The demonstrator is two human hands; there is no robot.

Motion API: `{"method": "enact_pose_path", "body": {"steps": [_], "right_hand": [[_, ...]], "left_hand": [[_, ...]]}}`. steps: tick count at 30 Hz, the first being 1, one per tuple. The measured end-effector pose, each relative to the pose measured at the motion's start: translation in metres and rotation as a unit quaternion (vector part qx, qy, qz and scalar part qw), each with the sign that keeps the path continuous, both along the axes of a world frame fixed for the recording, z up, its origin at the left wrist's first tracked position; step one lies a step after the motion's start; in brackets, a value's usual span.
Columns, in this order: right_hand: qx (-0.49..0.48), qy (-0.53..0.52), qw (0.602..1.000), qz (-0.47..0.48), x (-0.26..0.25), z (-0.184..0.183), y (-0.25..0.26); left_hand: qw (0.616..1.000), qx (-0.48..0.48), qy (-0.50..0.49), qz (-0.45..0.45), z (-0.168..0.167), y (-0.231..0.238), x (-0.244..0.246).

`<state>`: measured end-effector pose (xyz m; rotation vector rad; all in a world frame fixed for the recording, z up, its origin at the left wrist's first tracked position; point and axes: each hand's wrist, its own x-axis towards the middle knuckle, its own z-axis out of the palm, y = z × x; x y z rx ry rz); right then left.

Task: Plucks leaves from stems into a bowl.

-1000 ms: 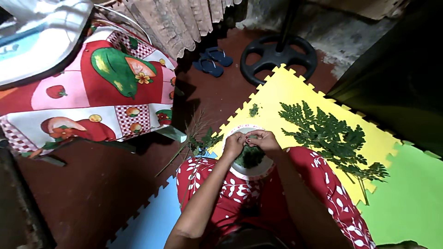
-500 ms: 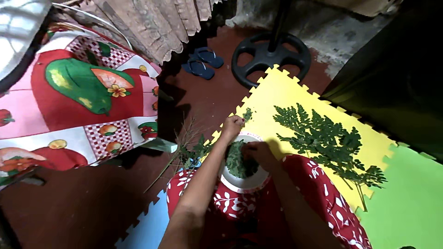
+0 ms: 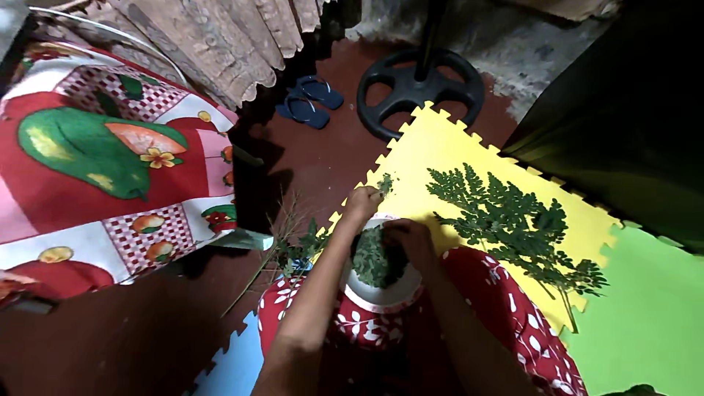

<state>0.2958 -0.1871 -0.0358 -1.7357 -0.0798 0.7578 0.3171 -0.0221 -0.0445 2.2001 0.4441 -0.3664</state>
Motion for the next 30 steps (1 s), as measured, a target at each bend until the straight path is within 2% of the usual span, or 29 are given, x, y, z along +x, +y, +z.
{"method": "enact_pose_path", "body": {"steps": [2, 4, 9, 14, 22, 27, 30], "right_hand": [[0.049, -0.015, 0.997, -0.055, -0.004, -0.007, 0.0], [0.101, -0.017, 0.991, -0.089, -0.01, -0.012, 0.003], [0.142, 0.038, 0.987, -0.066, -0.021, -0.007, 0.006], [0.147, 0.071, 0.985, -0.059, -0.026, 0.006, 0.004], [0.153, 0.043, 0.985, -0.068, -0.028, 0.009, 0.006], [0.182, 0.065, 0.977, -0.087, -0.027, 0.009, 0.004], [0.174, 0.052, 0.979, -0.09, -0.025, 0.008, 0.004]], "left_hand": [[0.994, -0.107, -0.015, 0.012, 0.018, 0.002, -0.03], [0.986, -0.167, -0.014, 0.013, 0.033, -0.004, -0.059], [0.976, -0.166, -0.082, 0.111, 0.04, -0.024, -0.097], [0.956, -0.211, -0.128, 0.161, 0.036, -0.024, -0.111], [0.931, -0.269, -0.125, 0.211, 0.034, -0.025, -0.117], [0.889, -0.346, -0.112, 0.277, 0.036, -0.033, -0.113], [0.881, -0.357, -0.109, 0.289, 0.034, -0.034, -0.113]]}}
